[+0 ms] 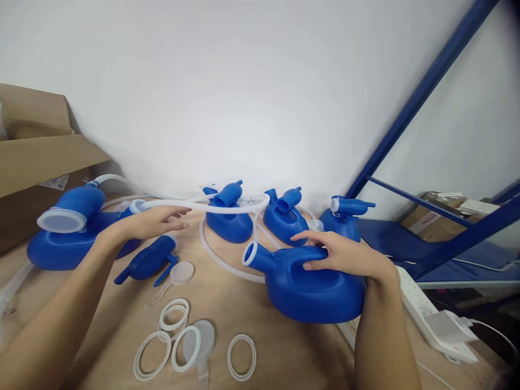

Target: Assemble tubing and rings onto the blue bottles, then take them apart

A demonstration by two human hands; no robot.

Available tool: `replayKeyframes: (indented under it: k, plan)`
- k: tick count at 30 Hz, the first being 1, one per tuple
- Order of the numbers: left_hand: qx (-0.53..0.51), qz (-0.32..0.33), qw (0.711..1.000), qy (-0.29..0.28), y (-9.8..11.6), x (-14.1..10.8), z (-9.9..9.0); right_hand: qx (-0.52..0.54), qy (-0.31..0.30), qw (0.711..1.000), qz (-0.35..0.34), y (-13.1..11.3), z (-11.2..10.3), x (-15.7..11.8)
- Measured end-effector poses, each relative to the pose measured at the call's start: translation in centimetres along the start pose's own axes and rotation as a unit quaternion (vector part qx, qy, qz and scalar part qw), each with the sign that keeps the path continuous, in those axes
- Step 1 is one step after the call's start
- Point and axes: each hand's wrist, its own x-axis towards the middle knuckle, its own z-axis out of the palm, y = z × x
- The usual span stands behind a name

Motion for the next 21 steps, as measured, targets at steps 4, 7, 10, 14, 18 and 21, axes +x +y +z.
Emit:
replayKeyframes:
  k: [4, 7, 10, 14, 18, 21]
  plan:
    - [-0.016, -0.049, 0.994, 0.101, 1.0, 1.0, 0.1, 0.012, -0.013, 1.0, 0.008, 0.4, 0.0, -0.5]
    - [-0.096, -0.08, 0.979, 0.161, 0.8, 2.1, 1.0, 0.013, -0.024, 0.999, 0.03, 0.9, -0.4, -1.1]
    - [-0.184, -0.094, 0.954, 0.217, 0.2, 3.0, 2.1, 0.022, -0.019, 0.998, 0.051, 1.5, -1.1, -2.1]
    - [-0.211, -0.127, 0.929, 0.277, -0.8, 4.0, 2.7, 0.043, 0.036, 0.989, 0.134, 2.9, -2.4, -5.2]
    - [-0.188, -0.137, 0.923, 0.305, -1.8, 4.8, 2.6, 0.074, 0.134, 0.959, 0.238, 5.3, -3.2, -8.9]
    - [-0.125, -0.146, 0.934, 0.302, -2.1, 5.0, 2.4, 0.037, 0.209, 0.933, 0.291, 6.7, -3.4, -10.2]
